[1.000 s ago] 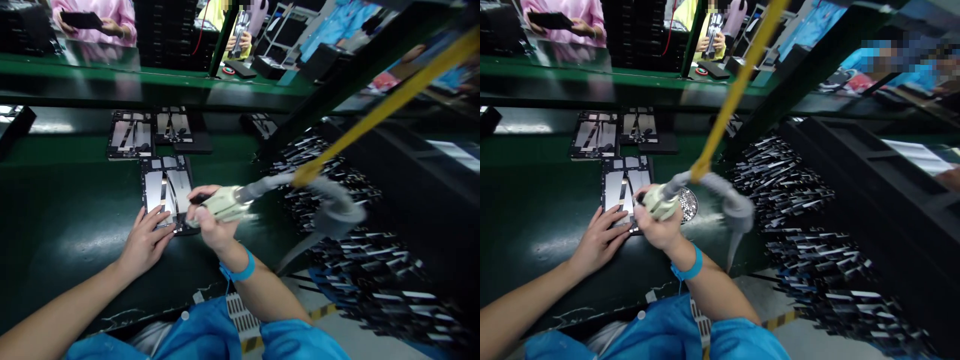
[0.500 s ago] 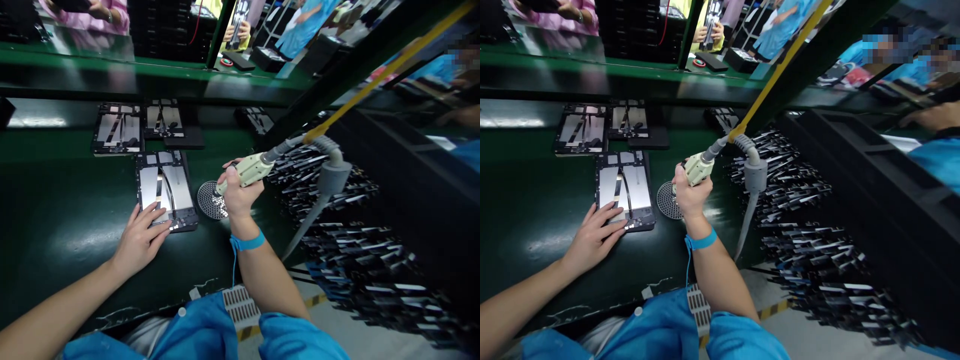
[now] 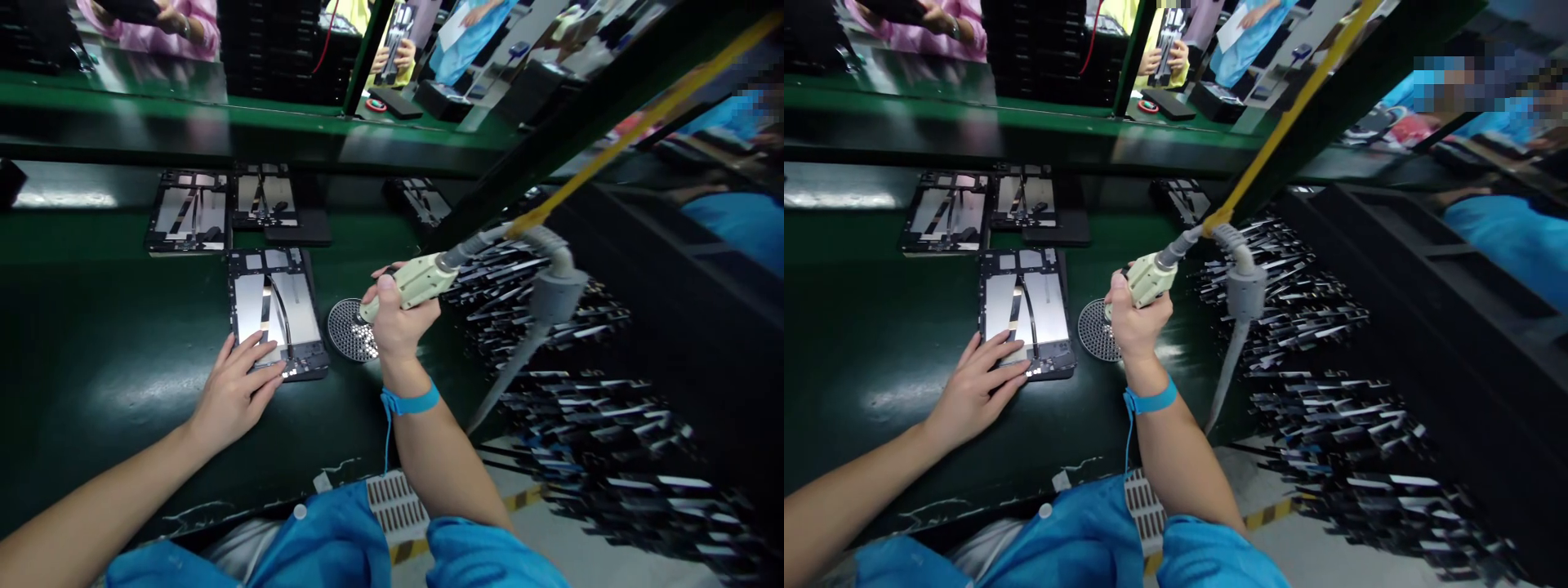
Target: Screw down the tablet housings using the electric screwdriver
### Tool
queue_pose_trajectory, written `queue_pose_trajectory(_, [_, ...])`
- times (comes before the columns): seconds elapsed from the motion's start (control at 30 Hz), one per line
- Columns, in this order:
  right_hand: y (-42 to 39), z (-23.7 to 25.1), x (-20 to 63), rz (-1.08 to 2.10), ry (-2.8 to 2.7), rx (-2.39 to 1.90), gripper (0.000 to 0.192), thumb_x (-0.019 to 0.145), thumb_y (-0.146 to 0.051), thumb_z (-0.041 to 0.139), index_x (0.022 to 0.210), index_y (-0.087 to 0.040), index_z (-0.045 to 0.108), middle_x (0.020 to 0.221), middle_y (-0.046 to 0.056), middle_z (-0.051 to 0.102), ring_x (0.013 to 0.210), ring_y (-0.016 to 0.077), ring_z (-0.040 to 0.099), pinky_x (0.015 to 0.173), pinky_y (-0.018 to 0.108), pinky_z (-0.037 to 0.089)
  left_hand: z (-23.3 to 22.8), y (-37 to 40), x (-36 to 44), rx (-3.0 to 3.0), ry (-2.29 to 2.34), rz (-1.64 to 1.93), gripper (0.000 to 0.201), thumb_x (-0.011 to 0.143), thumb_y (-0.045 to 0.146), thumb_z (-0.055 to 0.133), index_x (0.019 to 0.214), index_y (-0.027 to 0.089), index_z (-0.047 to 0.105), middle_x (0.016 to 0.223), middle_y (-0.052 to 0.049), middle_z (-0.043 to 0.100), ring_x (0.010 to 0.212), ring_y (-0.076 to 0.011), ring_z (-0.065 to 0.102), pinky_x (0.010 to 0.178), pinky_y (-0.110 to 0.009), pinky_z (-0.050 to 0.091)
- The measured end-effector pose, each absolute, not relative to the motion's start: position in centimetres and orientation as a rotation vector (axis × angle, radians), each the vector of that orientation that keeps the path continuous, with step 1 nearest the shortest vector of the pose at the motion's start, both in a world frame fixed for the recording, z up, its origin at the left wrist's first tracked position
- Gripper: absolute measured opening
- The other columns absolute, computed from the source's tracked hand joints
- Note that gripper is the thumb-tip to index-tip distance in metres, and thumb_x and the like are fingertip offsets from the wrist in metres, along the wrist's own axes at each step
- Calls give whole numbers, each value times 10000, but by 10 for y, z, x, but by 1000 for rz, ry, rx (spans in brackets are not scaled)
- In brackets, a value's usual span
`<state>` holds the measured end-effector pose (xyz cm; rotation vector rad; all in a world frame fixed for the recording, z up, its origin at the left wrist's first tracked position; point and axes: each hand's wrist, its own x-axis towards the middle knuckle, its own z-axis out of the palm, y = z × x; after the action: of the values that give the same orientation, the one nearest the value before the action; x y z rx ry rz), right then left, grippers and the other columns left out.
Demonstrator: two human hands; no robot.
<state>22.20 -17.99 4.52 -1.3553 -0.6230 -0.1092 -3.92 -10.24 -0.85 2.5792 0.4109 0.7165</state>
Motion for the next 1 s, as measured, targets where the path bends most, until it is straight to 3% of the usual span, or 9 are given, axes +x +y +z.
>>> queue_pose_trajectory(0.2, [-182, 76, 160, 108, -704, -1125, 226, 883, -376, 672, 1035, -255, 557, 859, -21, 650, 459, 94, 593, 427, 263, 502, -9, -103, -38, 2477, 429, 688, 389, 945, 315, 670, 1320, 212, 661, 1374, -131, 675, 1423, -343, 514, 1232, -657, 266])
queue_pose_trajectory(0.37, [-180, 65, 116, 437, -922, -1059, 283, 870, -407, 706, 1073, -252, 585, 958, 27, 669, 569, 117, 633, 499, 286, 562, -4, -103, -38, 2451, 441, 606, 406, 944, 318, 663, 1341, 236, 646, 1412, -115, 651, 1461, -336, 468, 1258, -634, 214])
queue_pose_trajectory(0.57, [-179, 49, 113, 453, -964, -1082, 303, 867, -358, 719, 1130, -251, 612, 972, 39, 670, 639, 133, 645, 597, 320, 605, -5, -102, -38, 2452, 420, 603, 393, 955, 323, 644, 1337, 229, 635, 1416, -112, 645, 1463, -325, 463, 1258, -614, 219])
queue_pose_trajectory(0.7, [-182, 46, 114, 463, -951, -1159, 336, 849, -422, 730, 1106, -248, 604, 951, 37, 667, 642, 141, 649, 608, 325, 615, -8, -104, -37, 2446, 427, 622, 406, 947, 312, 645, 1343, 225, 631, 1408, -117, 650, 1459, -328, 466, 1253, -618, 229])
queue_pose_trajectory(0.83, [-183, 46, 114, 496, -1000, -1126, 319, 843, -362, 744, 1111, -248, 612, 931, 31, 670, 636, 144, 651, 603, 324, 612, -4, -102, -38, 2393, 407, 631, 425, 915, 291, 658, 1334, 224, 637, 1391, -124, 658, 1450, -336, 476, 1256, -632, 205])
queue_pose_trajectory(0.9, [-182, 46, 113, 492, -1022, -1083, 300, 853, -285, 733, 1128, -253, 617, 940, 28, 673, 629, 139, 651, 593, 317, 604, 2, -95, -40, 2306, 419, 709, 350, 932, 288, 621, 1270, 214, 669, 1337, -129, 682, 1363, -301, 566, 1228, -567, 310])
queue_pose_trajectory(1.0, [-178, 44, 111, 474, -1071, -1012, 332, 845, -192, 720, 1154, -262, 622, 927, 17, 676, 641, 141, 662, 588, 307, 592, 16, -77, -41, 2191, 767, 780, 239, 960, 366, 578, 1064, 203, 718, 1111, -131, 724, 1076, -247, 689, 980, -409, 523])
